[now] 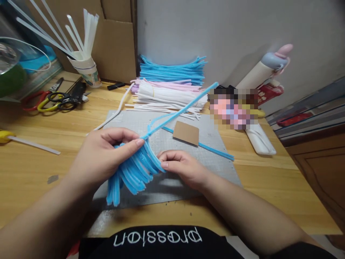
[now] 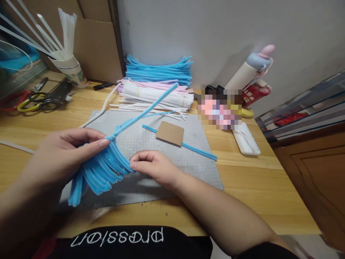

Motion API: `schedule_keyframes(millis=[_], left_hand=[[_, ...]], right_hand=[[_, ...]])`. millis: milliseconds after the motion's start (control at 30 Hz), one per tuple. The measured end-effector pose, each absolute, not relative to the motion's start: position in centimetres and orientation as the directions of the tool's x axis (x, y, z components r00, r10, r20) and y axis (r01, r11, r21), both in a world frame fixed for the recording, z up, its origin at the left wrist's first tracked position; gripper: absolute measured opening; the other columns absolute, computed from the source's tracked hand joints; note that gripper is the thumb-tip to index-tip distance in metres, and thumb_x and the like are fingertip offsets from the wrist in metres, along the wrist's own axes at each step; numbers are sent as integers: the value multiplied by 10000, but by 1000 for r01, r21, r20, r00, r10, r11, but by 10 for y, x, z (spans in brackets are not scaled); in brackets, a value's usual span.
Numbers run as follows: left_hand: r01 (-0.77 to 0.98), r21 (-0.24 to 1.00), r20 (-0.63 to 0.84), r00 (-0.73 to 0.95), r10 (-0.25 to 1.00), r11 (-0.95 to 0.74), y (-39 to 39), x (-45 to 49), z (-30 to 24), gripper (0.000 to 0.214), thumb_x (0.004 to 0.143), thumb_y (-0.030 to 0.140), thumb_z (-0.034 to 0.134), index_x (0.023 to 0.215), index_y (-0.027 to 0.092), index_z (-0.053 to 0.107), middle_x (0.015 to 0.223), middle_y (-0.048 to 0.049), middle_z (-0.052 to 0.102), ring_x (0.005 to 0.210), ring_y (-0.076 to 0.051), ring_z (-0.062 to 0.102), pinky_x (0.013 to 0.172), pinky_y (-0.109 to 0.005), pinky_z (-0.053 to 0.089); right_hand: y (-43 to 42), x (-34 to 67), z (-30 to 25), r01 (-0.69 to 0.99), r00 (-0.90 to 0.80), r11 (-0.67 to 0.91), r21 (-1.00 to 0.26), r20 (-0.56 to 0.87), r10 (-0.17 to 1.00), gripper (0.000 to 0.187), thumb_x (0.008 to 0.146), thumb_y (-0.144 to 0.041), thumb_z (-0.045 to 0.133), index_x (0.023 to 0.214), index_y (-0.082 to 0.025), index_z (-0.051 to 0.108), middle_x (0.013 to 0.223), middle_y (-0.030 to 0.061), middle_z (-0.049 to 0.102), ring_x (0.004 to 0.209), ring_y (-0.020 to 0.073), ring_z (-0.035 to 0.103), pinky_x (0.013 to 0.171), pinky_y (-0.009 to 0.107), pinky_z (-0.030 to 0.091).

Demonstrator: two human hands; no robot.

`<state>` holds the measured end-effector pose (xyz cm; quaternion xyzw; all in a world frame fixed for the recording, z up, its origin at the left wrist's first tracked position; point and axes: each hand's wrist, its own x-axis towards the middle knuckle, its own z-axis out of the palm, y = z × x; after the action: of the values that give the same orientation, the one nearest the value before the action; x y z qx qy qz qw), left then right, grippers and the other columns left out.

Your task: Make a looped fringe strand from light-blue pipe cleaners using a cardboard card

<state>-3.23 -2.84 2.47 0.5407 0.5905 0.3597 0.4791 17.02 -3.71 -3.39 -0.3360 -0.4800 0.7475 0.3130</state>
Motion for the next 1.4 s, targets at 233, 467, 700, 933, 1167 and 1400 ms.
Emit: schedule_keyframes(millis=[233, 467, 700, 933, 1167, 1400], left_hand=[[282, 954, -112, 33, 993, 98, -27, -33, 22, 174, 722, 344, 732, 787, 186, 699, 704, 45, 686, 553, -75, 542, 490, -170, 459], [407, 896, 82, 235, 969, -175, -28, -23, 13, 126, 772, 309, 662, 738, 192, 693, 724, 7, 681, 677, -135, 610, 635, -241, 489], [599, 713, 276, 239, 931, -365, -34, -16, 4, 109, 825, 272, 594, 792, 189, 657, 773, -7, 662, 745, -150, 604, 689, -263, 458], [658, 644, 321, 232, 918, -391, -36, -15, -1, 105, 855, 276, 569, 815, 198, 627, 774, -6, 641, 757, -151, 588, 697, -275, 449], [646, 646, 361, 212, 908, -407, -34, -12, -4, 108, 847, 262, 580, 783, 195, 635, 746, 6, 644, 731, -138, 582, 684, -260, 441], [630, 715, 233, 195, 953, -304, -31, -17, 1, 182, 844, 347, 575, 854, 193, 674, 820, -15, 693, 780, -165, 618, 727, -267, 471]], right_hand=[[-40, 166, -38, -317, -457, -423, -849, -254, 852, 169, 766, -320, 671, 840, -184, 603, 738, -13, 607, 642, 96, 564, 604, 234, 421], [-48, 162, -36, -34, -480, -99, -995, -71, 874, 444, 687, -345, 761, 1085, -204, 623, 1114, 58, 643, 1073, 217, 565, 949, 392, 434], [-55, 159, -39, 151, -515, -110, -982, -174, 840, 264, 706, -345, 737, 838, -168, 593, 742, -15, 592, 678, 125, 523, 630, 267, 440], [-53, 160, -37, 194, -554, -27, -981, -132, 822, 159, 854, -312, 558, 816, -161, 589, 766, 5, 585, 726, 133, 518, 700, 289, 434], [-54, 158, -38, 146, -553, -113, -983, -176, 815, 153, 822, -300, 597, 769, -156, 593, 726, -5, 583, 692, 120, 507, 688, 281, 432], [-50, 155, -45, 28, -507, -317, -948, -287, 813, 211, 716, -300, 710, 805, -162, 577, 733, 3, 636, 681, 131, 601, 681, 304, 498]])
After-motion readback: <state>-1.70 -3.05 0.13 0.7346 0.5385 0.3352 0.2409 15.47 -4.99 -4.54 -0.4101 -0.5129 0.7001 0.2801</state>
